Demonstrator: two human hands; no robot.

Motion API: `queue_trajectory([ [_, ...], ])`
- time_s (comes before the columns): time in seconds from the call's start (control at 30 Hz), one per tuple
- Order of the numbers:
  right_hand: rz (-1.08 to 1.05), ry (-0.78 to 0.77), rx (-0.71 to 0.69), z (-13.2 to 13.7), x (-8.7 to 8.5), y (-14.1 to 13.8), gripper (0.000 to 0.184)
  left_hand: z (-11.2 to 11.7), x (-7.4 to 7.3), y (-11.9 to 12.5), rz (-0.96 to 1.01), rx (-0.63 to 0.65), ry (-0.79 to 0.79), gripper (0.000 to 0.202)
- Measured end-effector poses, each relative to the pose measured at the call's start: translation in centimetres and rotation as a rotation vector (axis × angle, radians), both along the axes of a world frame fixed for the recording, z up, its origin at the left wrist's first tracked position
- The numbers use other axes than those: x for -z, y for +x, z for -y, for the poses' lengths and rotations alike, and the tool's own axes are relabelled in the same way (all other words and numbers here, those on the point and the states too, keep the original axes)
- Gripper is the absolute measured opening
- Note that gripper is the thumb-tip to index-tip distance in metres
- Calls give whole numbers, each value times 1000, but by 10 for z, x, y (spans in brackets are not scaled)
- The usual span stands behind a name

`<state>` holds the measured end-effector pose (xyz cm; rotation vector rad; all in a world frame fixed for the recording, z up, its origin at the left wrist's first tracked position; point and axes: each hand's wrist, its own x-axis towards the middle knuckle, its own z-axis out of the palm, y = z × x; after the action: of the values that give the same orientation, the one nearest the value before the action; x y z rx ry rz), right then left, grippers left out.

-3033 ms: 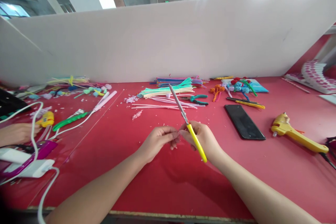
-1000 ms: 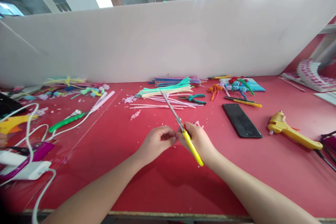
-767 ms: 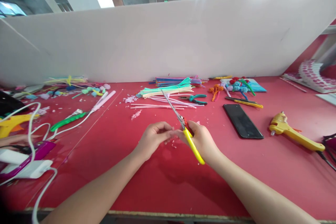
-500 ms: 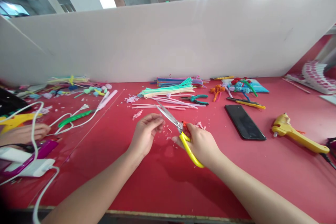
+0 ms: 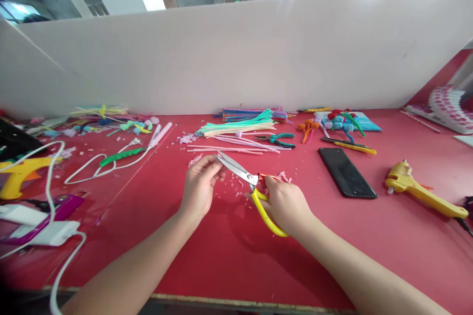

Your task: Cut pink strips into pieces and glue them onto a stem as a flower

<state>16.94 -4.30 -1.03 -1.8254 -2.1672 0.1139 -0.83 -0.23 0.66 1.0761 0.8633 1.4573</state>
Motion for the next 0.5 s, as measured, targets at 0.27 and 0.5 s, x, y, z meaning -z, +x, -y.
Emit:
queue_trajectory([
  [0.27,-6,7,21,-1,-1,3,29,1,-1,0,-16,-23,-12,12],
  [0.5,8,28,17,-1,2,1,31,-1,0,0,11,-53,0,7],
])
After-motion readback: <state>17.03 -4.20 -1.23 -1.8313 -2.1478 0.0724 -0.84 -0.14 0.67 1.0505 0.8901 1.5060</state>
